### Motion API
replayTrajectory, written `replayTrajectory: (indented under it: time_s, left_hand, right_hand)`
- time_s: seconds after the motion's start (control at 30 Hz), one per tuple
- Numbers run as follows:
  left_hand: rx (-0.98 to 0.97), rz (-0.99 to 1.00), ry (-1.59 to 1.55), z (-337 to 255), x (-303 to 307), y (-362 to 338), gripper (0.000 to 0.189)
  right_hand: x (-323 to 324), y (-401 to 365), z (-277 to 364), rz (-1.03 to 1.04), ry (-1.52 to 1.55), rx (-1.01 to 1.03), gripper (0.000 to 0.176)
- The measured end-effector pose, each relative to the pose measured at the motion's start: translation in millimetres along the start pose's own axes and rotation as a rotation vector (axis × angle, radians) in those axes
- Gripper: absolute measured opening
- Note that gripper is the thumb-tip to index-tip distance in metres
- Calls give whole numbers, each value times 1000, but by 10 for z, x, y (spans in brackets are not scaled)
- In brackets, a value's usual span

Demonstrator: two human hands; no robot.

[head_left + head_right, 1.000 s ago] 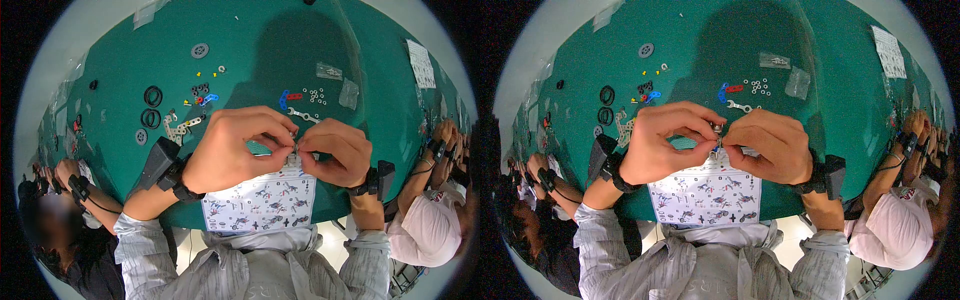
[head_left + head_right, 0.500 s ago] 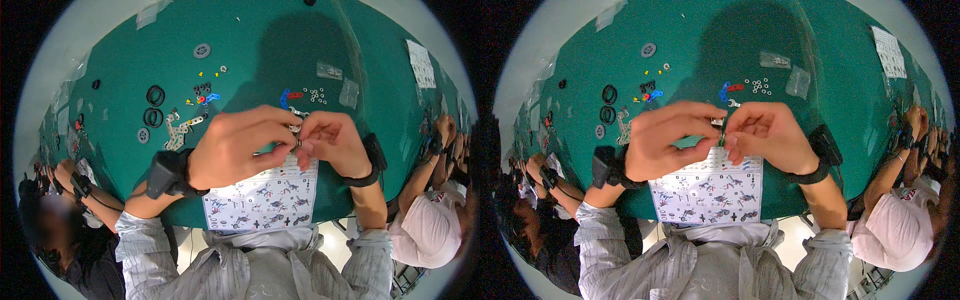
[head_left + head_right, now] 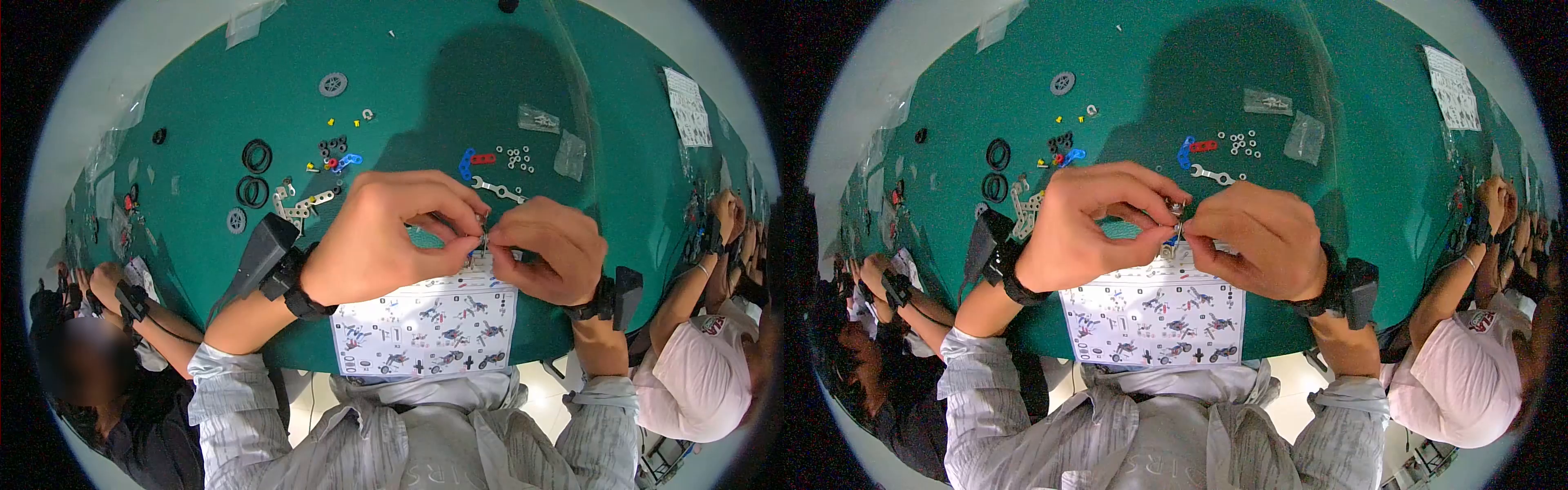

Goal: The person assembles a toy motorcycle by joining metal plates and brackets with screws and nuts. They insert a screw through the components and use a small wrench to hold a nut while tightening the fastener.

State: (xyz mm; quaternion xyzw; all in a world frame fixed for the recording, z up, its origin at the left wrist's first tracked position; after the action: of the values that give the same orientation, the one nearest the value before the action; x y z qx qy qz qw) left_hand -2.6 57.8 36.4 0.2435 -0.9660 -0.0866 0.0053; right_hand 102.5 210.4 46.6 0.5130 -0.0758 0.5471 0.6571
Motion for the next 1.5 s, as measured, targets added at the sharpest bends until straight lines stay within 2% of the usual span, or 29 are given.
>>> replayTrajectory:
  time_s: [0.17, 0.27, 0.37, 0.47, 0.57, 0.67, 0.77, 0.87, 0.97, 1.07, 1.27, 1.5]
  left_hand:
    - [-231, 61, 260, -126, -26, -22, 24]
    - [-265, 74, 289, -192, -55, -36, 26]
    - [-227, 28, 208, -200, -58, -12, 26]
    - [-175, -18, 159, -190, -47, 3, 26]
    - [-169, -36, 162, -180, -42, 4, 26]
    - [-188, -33, 199, -175, -28, -2, 24]
    - [-183, -43, 209, -173, -24, -8, 22]
    - [-176, -53, 188, -158, -21, -13, 21]
    - [-160, -49, 154, -153, -11, -20, 21]
    - [-131, -53, 100, -137, -22, -22, 22]
    - [-113, -54, 84, -125, -31, -25, 22]
    - [-122, -32, 123, -123, -31, -26, 19]
  right_hand:
    - [-38, 8, -96, 145, 243, -250, 20]
    - [-234, -213, -199, 290, 952, -854, 10]
    - [-349, -264, -238, 341, 1255, -930, 7]
    - [-364, -267, -234, 325, 1363, -951, 9]
    - [-365, -255, -230, 340, 1341, -999, 10]
    - [-366, -246, -231, 332, 1302, -966, 10]
    - [-347, -240, -269, 231, 1153, -850, 9]
    - [-242, -212, -229, 36, 782, -730, 13]
    - [-93, -46, -138, 54, 323, -329, 21]
    - [-44, -7, -66, 10, 154, -237, 24]
    - [-4, 10, -6, -49, 54, -63, 28]
    - [-22, -10, 14, -62, 30, 14, 28]
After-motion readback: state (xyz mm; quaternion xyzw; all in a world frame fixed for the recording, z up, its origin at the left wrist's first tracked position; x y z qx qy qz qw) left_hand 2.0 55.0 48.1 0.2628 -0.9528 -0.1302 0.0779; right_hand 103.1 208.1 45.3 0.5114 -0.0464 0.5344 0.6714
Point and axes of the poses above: each hand's wrist, its own y-axis towards the middle knuckle, its own x-axis out of the back of the hand, z = x × y, the point moved 5 cm from there along y, towards the middle knuckle, and after that the axes turned 14 degrees about -y, right-handed, at the moved point
